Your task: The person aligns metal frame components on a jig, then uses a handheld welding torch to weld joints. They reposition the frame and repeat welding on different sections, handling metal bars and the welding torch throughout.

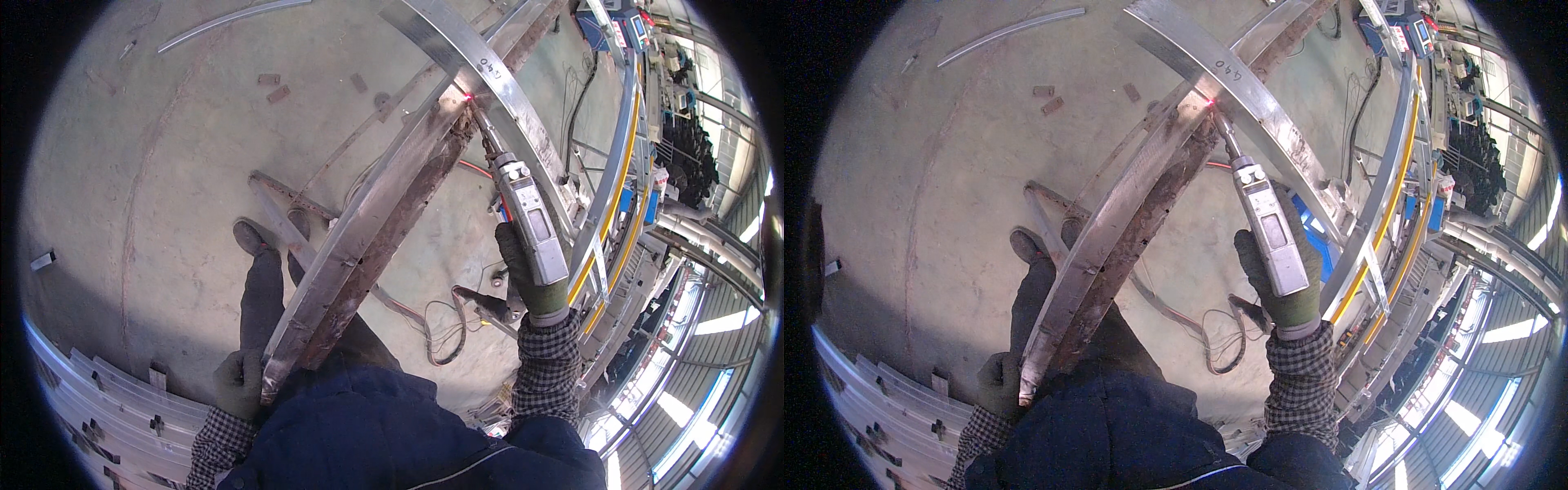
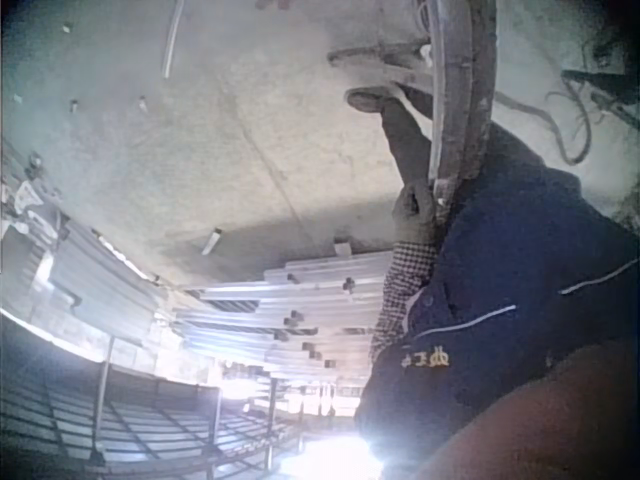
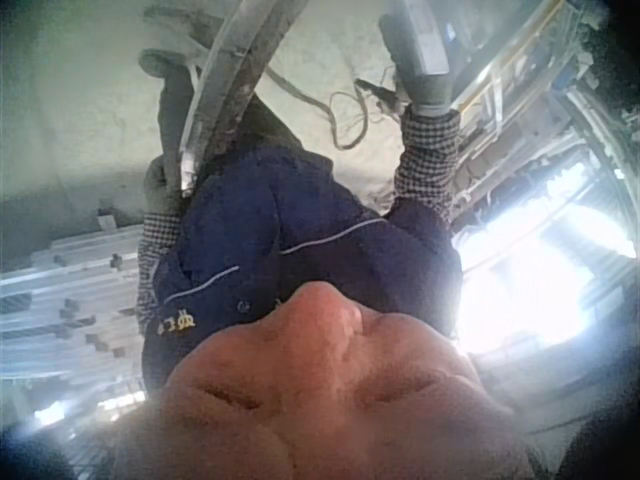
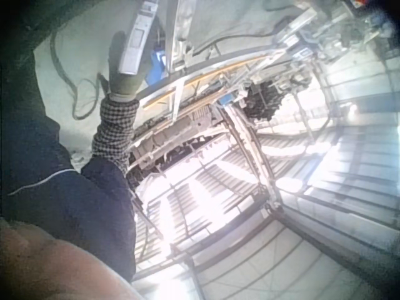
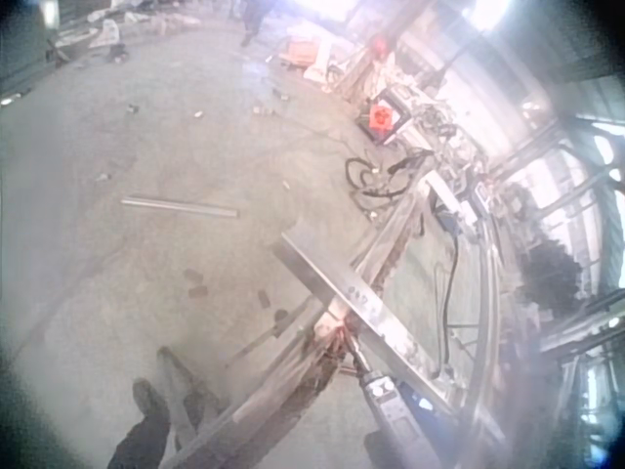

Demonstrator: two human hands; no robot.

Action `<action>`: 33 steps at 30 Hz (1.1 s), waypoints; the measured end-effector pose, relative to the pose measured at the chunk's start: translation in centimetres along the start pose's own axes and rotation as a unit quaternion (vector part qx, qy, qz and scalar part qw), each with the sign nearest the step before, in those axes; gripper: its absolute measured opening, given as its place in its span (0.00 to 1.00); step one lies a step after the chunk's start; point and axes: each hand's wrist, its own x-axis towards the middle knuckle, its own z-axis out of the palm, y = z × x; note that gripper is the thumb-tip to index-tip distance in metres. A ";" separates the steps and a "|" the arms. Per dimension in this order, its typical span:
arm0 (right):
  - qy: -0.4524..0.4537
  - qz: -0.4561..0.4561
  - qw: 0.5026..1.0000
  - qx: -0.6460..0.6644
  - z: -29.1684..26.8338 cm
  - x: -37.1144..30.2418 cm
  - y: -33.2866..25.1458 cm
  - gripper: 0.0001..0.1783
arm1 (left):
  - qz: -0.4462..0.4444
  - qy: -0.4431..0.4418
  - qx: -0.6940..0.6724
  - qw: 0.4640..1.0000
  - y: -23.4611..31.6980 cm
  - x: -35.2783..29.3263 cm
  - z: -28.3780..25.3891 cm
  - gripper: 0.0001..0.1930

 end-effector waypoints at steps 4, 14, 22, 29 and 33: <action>0.023 -0.021 1.000 0.006 0.0 0.2 -0.5 0.34 | -0.045 -0.010 -0.041 0.998 0.9 -0.1 -0.1 0.16; 0.013 0.007 1.000 -0.009 0.0 -0.3 -0.7 0.35 | -0.045 0.002 -0.047 0.998 -0.4 -0.3 0.3 0.15; 0.012 0.047 0.999 0.021 0.1 -0.5 -1.1 0.34 | -0.044 -0.003 -0.066 0.997 0.0 -0.4 0.3 0.15; -0.014 0.137 0.986 0.099 -0.2 -1.2 -0.7 0.34 | -0.043 -0.008 -0.048 0.998 0.3 -0.1 0.1 0.16; -0.003 0.115 0.991 0.071 -0.3 -1.8 -0.2 0.16 | -0.003 0.000 -0.042 0.999 -0.1 0.0 0.2 0.14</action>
